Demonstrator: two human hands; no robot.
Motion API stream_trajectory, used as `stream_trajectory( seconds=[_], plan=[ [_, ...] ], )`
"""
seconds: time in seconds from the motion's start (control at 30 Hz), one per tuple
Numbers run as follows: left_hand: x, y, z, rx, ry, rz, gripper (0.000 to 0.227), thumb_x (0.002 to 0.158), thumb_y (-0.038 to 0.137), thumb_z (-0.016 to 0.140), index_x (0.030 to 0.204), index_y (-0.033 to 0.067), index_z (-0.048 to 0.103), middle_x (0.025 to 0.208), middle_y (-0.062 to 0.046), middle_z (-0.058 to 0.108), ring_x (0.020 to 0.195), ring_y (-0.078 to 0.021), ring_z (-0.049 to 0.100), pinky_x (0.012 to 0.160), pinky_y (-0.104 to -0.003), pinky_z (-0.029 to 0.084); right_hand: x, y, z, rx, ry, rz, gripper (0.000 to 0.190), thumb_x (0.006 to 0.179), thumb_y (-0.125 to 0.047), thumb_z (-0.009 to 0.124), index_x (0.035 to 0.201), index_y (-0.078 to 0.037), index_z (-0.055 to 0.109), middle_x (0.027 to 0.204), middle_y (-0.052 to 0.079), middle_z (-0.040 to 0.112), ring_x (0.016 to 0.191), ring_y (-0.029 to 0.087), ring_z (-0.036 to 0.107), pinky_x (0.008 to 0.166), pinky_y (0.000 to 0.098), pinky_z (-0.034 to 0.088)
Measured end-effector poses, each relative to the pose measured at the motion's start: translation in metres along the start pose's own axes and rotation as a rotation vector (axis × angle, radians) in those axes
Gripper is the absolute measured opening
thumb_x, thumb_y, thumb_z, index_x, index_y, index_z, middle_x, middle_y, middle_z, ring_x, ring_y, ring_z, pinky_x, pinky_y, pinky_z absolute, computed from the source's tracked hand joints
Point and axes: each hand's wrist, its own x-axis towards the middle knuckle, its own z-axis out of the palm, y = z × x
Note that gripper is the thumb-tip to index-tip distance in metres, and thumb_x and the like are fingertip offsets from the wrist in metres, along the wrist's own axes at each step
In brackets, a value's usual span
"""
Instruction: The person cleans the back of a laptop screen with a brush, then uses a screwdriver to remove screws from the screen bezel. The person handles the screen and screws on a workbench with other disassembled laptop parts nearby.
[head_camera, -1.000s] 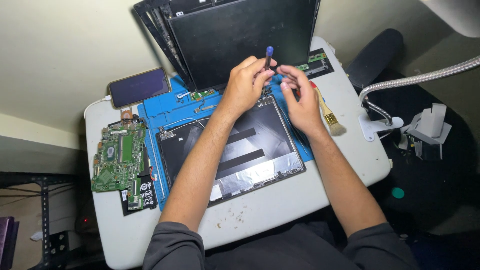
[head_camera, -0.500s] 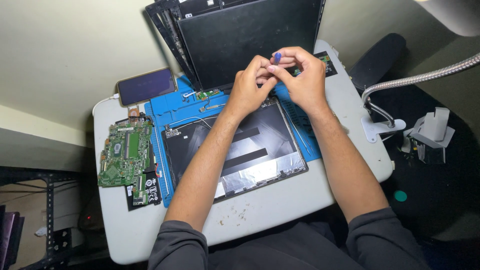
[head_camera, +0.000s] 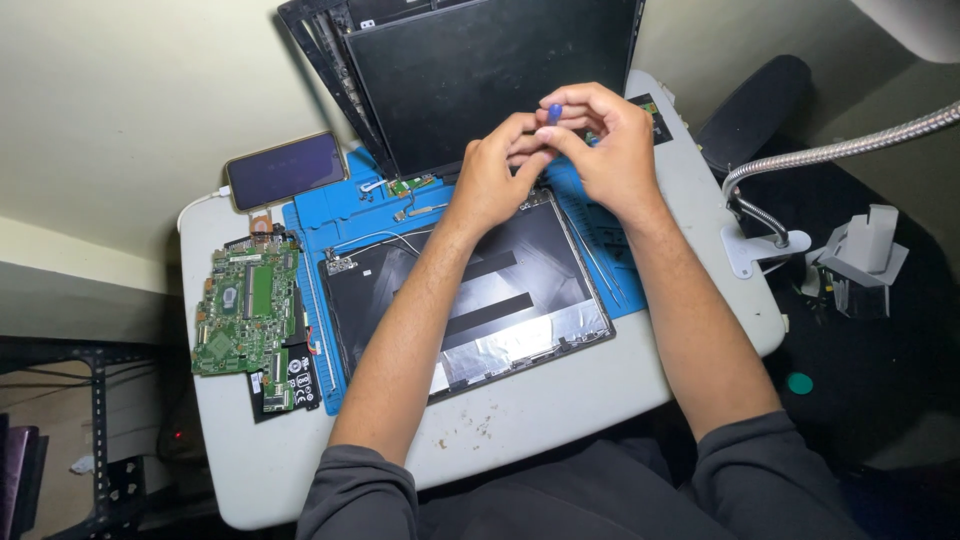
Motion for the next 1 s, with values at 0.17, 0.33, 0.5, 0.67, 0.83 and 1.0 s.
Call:
stream_trajectory(
  seconds=[0.17,0.33,0.5,0.67,0.83,1.0],
  plan=[
    [-0.002,-0.015,0.012,0.122,0.173,-0.021,0.008,0.086,0.007,0.068,0.083,0.0117,0.062,0.069,0.003,0.063,0.062,-0.0069,0.052,0.060,-0.027,0.046,0.000,0.004,0.007,-0.128,0.023,-0.024,0.026,0.093,-0.005,0.085,0.107,-0.006,0.063,0.095,0.006,0.062,0.085,0.015,0.061,0.081,0.0278,0.056],
    [-0.002,-0.028,0.003,0.227,0.082,0.059,0.019,0.099,0.020,0.063,0.113,0.0164,0.076,0.102,0.001,0.081,0.084,-0.0190,0.067,0.079,-0.035,0.052,-0.004,-0.001,0.001,0.086,-0.185,0.017,0.043,0.101,0.008,0.051,0.142,-0.003,0.051,0.146,0.017,0.055,0.131,0.029,0.061,0.117,0.0378,0.049],
    [-0.003,-0.017,0.000,0.045,0.097,0.083,0.023,0.089,0.001,0.069,0.111,0.0081,0.070,0.107,-0.007,0.069,0.094,-0.0171,0.073,0.079,-0.028,0.065,-0.003,0.004,0.006,-0.187,0.003,-0.112,0.020,0.094,0.000,0.082,0.111,-0.002,0.073,0.101,0.013,0.070,0.091,0.021,0.073,0.086,0.0295,0.062],
    [-0.002,-0.024,0.010,0.164,0.229,0.101,0.012,0.082,0.002,0.066,0.089,0.0101,0.072,0.084,-0.001,0.073,0.074,-0.0138,0.064,0.069,-0.029,0.051,-0.003,0.002,0.011,-0.258,0.026,-0.092,0.023,0.093,-0.012,0.085,0.098,-0.006,0.063,0.093,0.006,0.063,0.083,0.017,0.060,0.076,0.0298,0.052],
    [-0.003,-0.020,0.004,0.156,0.129,0.099,0.010,0.095,0.018,0.070,0.099,0.0142,0.078,0.082,-0.001,0.078,0.068,-0.0071,0.061,0.068,-0.028,0.049,-0.005,-0.006,0.004,0.155,-0.203,0.022,0.043,0.103,0.007,0.056,0.144,0.000,0.047,0.141,0.020,0.060,0.127,0.028,0.064,0.112,0.0358,0.054],
    [-0.002,-0.021,0.003,0.155,0.096,0.076,0.010,0.092,0.021,0.074,0.097,0.0150,0.081,0.073,-0.001,0.076,0.060,-0.0076,0.061,0.062,-0.026,0.049,-0.003,-0.005,0.005,0.081,-0.115,0.044,0.021,0.101,0.006,0.060,0.120,0.001,0.067,0.109,0.016,0.073,0.106,0.022,0.073,0.100,0.0311,0.061]
  ],
)
